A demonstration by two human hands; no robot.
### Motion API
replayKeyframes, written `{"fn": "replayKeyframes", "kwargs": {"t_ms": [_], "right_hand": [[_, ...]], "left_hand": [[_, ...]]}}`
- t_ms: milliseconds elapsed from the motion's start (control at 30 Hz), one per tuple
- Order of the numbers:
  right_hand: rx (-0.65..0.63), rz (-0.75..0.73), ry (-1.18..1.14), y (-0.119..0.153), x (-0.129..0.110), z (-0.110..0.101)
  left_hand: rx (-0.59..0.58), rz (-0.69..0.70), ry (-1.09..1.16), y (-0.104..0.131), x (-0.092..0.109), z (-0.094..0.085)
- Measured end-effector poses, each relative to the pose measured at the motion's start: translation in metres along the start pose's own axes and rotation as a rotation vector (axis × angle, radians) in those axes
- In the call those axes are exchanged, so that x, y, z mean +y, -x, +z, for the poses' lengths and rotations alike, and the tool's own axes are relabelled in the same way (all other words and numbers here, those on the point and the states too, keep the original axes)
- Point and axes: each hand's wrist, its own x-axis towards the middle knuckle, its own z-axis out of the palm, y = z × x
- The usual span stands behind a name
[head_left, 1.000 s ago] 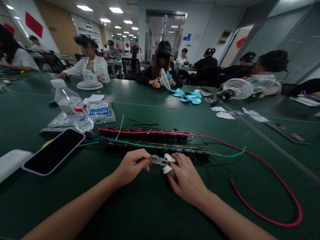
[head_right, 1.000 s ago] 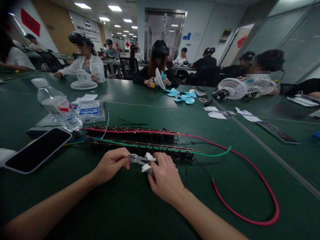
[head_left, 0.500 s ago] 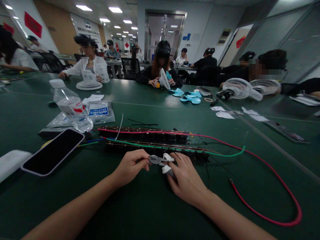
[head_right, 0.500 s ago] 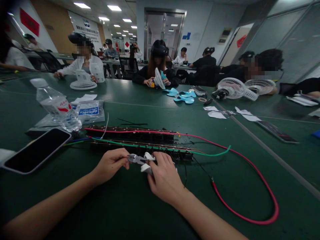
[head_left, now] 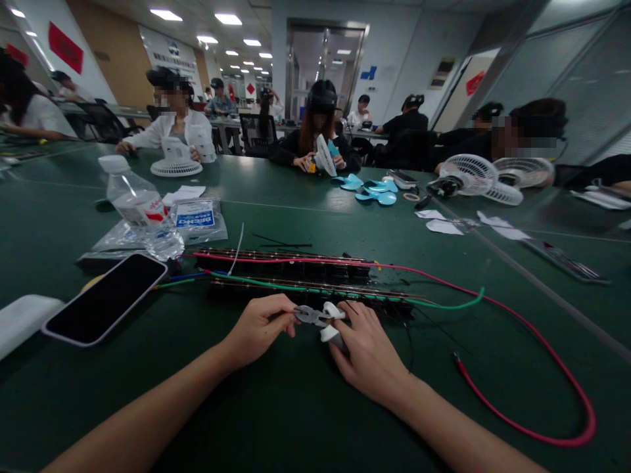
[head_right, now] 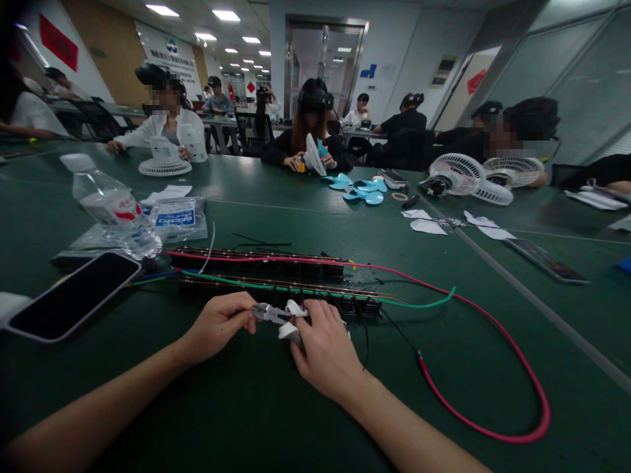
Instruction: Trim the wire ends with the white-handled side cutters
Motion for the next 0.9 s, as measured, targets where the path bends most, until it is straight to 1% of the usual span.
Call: {"fn": "replayKeyframes", "kwargs": {"t_ms": [267, 567, 900], "right_hand": [[-0.03, 0.001, -0.022, 0.0003, 0.002, 0.0009], [-0.01, 0.008, -0.014, -0.001, 0.0021, 0.0022], [-0.039, 0.004, -0.02, -0.0002, 0.0037, 0.0037]], "left_hand": [[0.0, 0.011, 0.005, -0.0001, -0.0003, 0.0003], [-0.008, 0.005, -0.007, -0.0005, 0.0002, 0.0002], [-0.021, -0.006, 0.003, -0.0006, -0.0002, 0.0004]]}}
